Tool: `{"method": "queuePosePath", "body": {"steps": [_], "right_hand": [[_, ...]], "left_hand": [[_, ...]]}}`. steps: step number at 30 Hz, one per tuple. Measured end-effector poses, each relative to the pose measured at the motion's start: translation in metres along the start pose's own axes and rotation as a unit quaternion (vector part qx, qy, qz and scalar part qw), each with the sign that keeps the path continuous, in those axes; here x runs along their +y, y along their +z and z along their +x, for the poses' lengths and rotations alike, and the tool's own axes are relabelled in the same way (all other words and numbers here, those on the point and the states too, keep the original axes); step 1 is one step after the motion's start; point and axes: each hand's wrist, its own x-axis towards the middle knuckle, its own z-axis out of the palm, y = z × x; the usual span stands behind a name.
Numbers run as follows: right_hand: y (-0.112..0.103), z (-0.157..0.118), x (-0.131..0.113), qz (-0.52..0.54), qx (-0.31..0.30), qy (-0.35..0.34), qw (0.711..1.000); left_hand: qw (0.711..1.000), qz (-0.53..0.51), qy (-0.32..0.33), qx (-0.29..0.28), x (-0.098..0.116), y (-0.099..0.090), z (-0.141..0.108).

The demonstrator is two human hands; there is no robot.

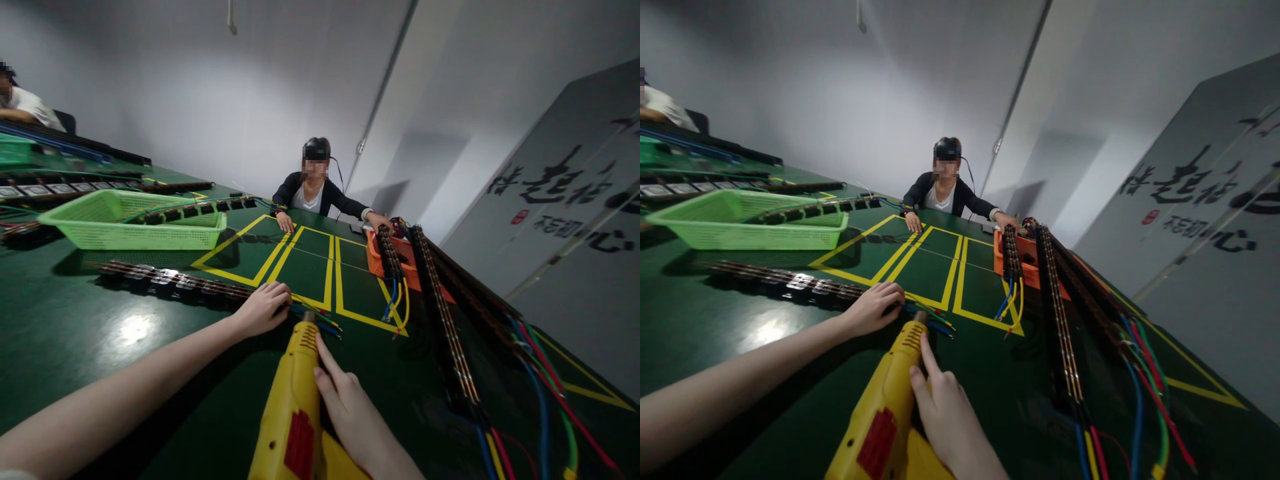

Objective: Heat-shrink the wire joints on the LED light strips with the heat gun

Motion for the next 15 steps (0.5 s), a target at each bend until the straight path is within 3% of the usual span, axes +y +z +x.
{"method": "queuePosePath", "body": {"steps": [5,15], "right_hand": [[0.0094,0.0077,-0.0096,-0.011,-0.006,-0.033,0.999],[0.0082,0.0056,-0.0054,-0.01,-0.015,-0.026,1.0]], "left_hand": [[1.0,-0.01,0.001,0.0,-0.0002,0.0,0.0004],[1.0,-0.006,0.011,-0.012,-0.0006,-0.0029,-0.0003]]}}
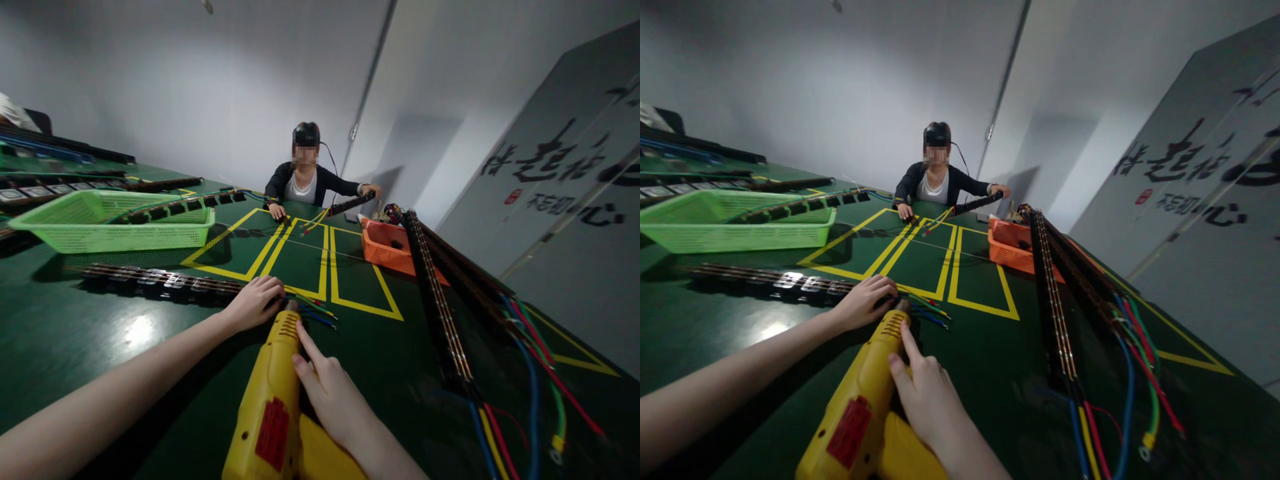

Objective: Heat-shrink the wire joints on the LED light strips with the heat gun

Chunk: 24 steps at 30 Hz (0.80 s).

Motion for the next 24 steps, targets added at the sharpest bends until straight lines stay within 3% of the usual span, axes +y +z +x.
{"method": "queuePosePath", "body": {"steps": [11,24], "right_hand": [[-0.005,-0.006,0.0,0.035,0.003,0.025,0.999],[-0.023,-0.044,0.034,0.072,0.018,0.07,0.995]], "left_hand": [[1.0,0.0,0.009,-0.004,-0.002,0.0,-0.001],[1.0,0.006,0.004,-0.012,-0.002,0.001,-0.002]]}}
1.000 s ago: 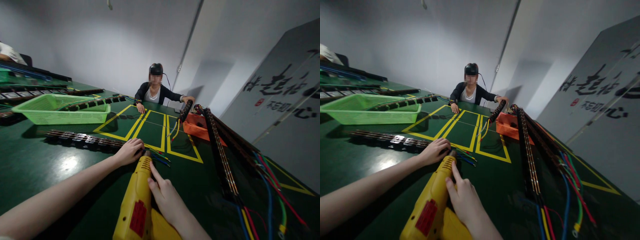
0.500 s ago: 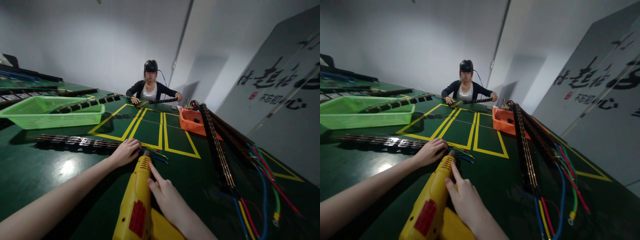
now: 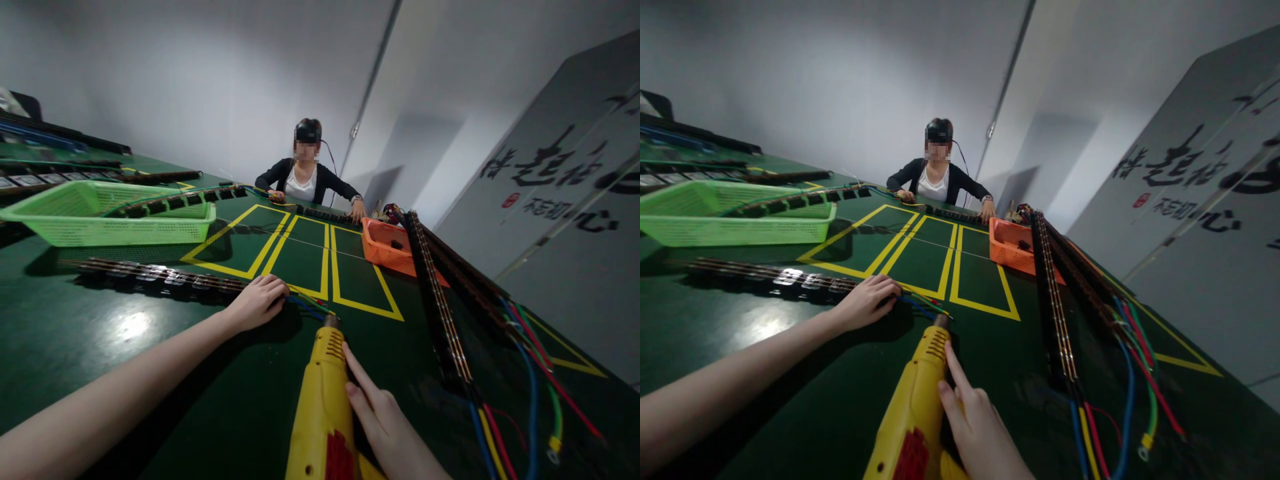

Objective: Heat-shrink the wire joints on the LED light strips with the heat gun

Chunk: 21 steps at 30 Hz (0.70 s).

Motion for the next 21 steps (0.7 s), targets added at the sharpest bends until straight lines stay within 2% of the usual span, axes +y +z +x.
{"method": "queuePosePath", "body": {"steps": [5,12,21], "right_hand": [[-0.001,-0.004,0.005,-0.006,0.022,0.018,1.0],[0.002,0.0,0.003,-0.019,0.03,0.007,0.999],[0.022,0.026,-0.031,-0.053,0.004,-0.026,0.998]], "left_hand": [[1.0,-0.01,-0.001,0.004,0.001,-0.001,0.001],[1.0,-0.011,-0.01,0.016,0.001,0.001,0.001],[1.0,-0.003,0.001,0.011,0.002,0.001,0.002]]}}
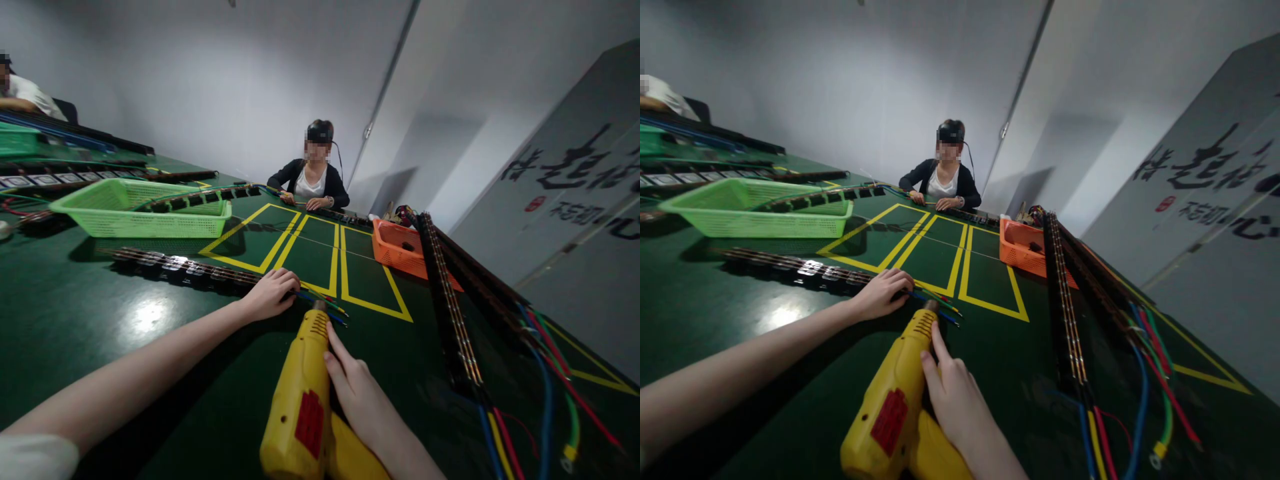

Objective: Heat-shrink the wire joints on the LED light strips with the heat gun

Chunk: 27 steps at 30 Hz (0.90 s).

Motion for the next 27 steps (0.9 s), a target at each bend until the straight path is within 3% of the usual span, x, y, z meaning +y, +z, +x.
{"method": "queuePosePath", "body": {"steps": [6,27], "right_hand": [[0.014,0.014,-0.015,-0.018,-0.015,-0.066,0.998],[0.009,0.014,-0.003,0.032,-0.048,-0.021,0.998]], "left_hand": [[1.0,-0.003,-0.003,-0.01,0.001,-0.002,0.001],[1.0,0.016,0.003,-0.023,-0.001,-0.006,0.0]]}}
